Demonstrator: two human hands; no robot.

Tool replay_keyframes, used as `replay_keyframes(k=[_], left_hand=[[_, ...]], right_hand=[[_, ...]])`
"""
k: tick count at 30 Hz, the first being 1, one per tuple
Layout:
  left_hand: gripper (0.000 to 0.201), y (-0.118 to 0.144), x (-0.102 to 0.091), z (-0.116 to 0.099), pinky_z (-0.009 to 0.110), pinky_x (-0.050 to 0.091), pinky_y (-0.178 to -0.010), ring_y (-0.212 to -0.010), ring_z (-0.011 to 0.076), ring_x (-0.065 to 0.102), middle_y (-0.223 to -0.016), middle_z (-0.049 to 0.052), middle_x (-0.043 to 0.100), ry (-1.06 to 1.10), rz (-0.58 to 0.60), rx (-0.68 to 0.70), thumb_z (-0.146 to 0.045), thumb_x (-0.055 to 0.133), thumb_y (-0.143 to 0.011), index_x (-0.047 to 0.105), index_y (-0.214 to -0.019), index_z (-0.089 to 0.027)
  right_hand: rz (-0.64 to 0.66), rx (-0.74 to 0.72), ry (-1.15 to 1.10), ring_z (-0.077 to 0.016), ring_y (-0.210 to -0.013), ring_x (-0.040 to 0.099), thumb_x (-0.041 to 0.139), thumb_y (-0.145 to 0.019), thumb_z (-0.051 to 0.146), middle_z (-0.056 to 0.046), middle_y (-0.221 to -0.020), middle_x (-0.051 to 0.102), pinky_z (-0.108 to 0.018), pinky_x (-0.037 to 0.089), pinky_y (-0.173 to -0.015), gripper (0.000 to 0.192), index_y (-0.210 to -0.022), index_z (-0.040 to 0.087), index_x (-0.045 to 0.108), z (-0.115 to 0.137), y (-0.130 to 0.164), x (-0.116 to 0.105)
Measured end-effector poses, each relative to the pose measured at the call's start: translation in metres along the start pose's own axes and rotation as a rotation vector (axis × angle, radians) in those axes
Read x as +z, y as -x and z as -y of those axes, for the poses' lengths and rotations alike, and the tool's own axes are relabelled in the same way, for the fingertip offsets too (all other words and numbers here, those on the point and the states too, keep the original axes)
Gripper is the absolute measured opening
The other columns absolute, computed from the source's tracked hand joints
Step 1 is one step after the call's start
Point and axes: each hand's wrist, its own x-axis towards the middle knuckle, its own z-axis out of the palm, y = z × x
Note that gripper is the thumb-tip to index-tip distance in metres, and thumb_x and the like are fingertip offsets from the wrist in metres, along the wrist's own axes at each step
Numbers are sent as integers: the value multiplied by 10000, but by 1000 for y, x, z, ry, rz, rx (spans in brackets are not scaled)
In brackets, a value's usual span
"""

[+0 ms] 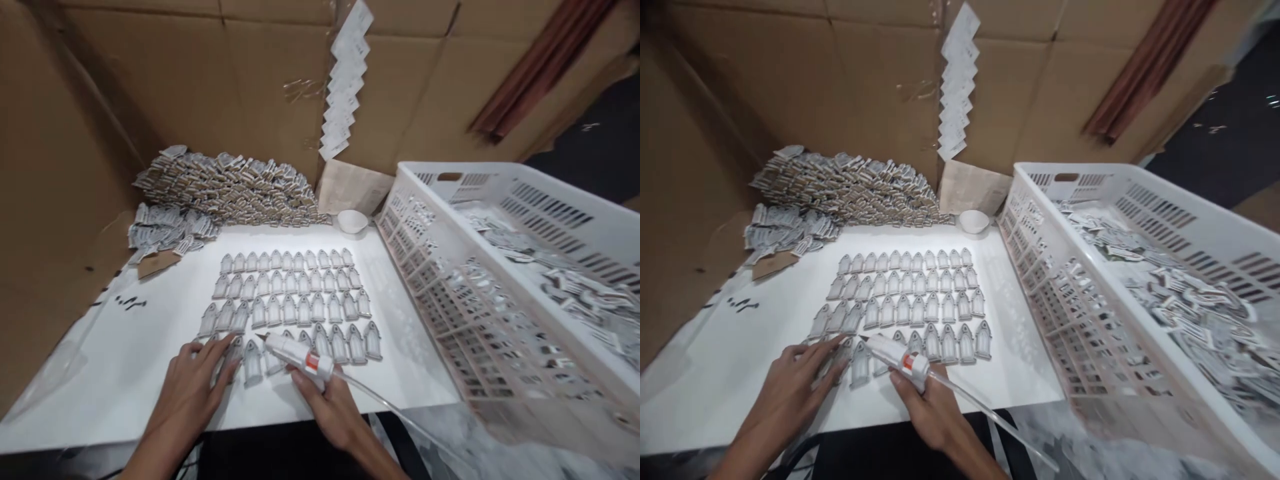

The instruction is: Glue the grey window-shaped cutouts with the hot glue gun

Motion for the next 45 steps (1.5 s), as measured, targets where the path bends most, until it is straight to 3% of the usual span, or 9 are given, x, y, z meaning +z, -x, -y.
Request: replay_keyframes(k=[7, 13, 16, 20, 23, 26, 30, 35, 45], left_hand=[[528, -11, 11, 8, 455, 609, -827, -953, 349, 750, -1063, 81, 839, 131, 9, -109, -597, 620, -901, 772, -1302, -289], [577, -16, -2, -7, 386, 619, -599, -672, 282, 756, -946, 68, 827, 204, 135, -316, -673, 589, -876, 789, -1226, -261], [549, -23, -13, -24, 420, 650, -651, -733, 321, 787, -970, 79, 849, 275, 82, -397, -736, 632, -806, 826, -1043, -280], [651, -42, -29, -74, 368, 672, -761, -978, 349, 809, -1111, 102, 836, 654, -7, -599, -749, 785, -750, 794, -1165, -246], [706, -57, -31, -111, 364, 671, -781, -1045, 365, 790, -1077, 117, 821, 905, 48, -592, -693, 873, -710, 779, -1201, -195], [685, -67, -24, -128, 351, 662, -780, -1000, 326, 786, -1045, 99, 814, 1012, 47, -583, -657, 877, -742, 766, -1227, -186], [622, -68, -17, -133, 330, 644, -741, -833, 256, 761, -951, 64, 804, 1062, 71, -523, -631, 856, -792, 755, -1216, -187], [587, -67, -17, -133, 312, 633, -744, -777, 228, 757, -958, 53, 816, 1056, 135, -514, -609, 848, -825, 738, -1238, -207], [479, -71, -2, -135, 271, 630, -683, -758, 224, 755, -886, 25, 782, 1049, 90, -434, -603, 862, -798, 769, -1075, -223]], right_hand=[[-72, -71, 88, -311, -1173, 747, 623, -1064, 566, -47, -1245, 798, -399, 581, -1043, 417, -1358, 326, 797, 3, 3, -18], [-166, -85, 107, -333, -1186, 737, 578, -1061, 621, -64, -1231, 814, -398, 576, -1013, 471, -1274, 288, 834, 5, -9, -57], [-195, -110, 43, -329, -1147, 741, 586, -1054, 637, -68, -1152, 825, -399, 570, -996, 491, -1232, 257, 841, 11, -16, -76], [-135, -87, 42, -260, -854, 710, 584, -1053, 657, -37, -851, 755, -351, 569, -818, 518, -1201, 232, 841, 13, -16, -89], [-84, -61, 73, -262, -896, 699, 591, -1051, 649, -46, -930, 752, -339, 551, -806, 498, -1224, 250, 835, 13, -11, -89], [-32, -64, 132, -274, -977, 706, 586, -1068, 609, -50, -995, 760, -353, 546, -889, 438, -1174, 263, 833, 15, -7, -87], [-40, -66, 202, -263, -955, 707, 566, -1087, 560, -40, -946, 763, -339, 533, -898, 398, -1023, 251, 808, 17, -9, -84], [-78, -72, 237, -261, -962, 715, 564, -1093, 527, -37, -934, 762, -327, 532, -896, 375, -1015, 246, 800, 17, -13, -81], [-181, -133, 403, -271, -972, 763, 501, -1109, 516, -72, -981, 801, -304, 578, -884, 424, -1113, 247, 829, 19, -7, -74]])
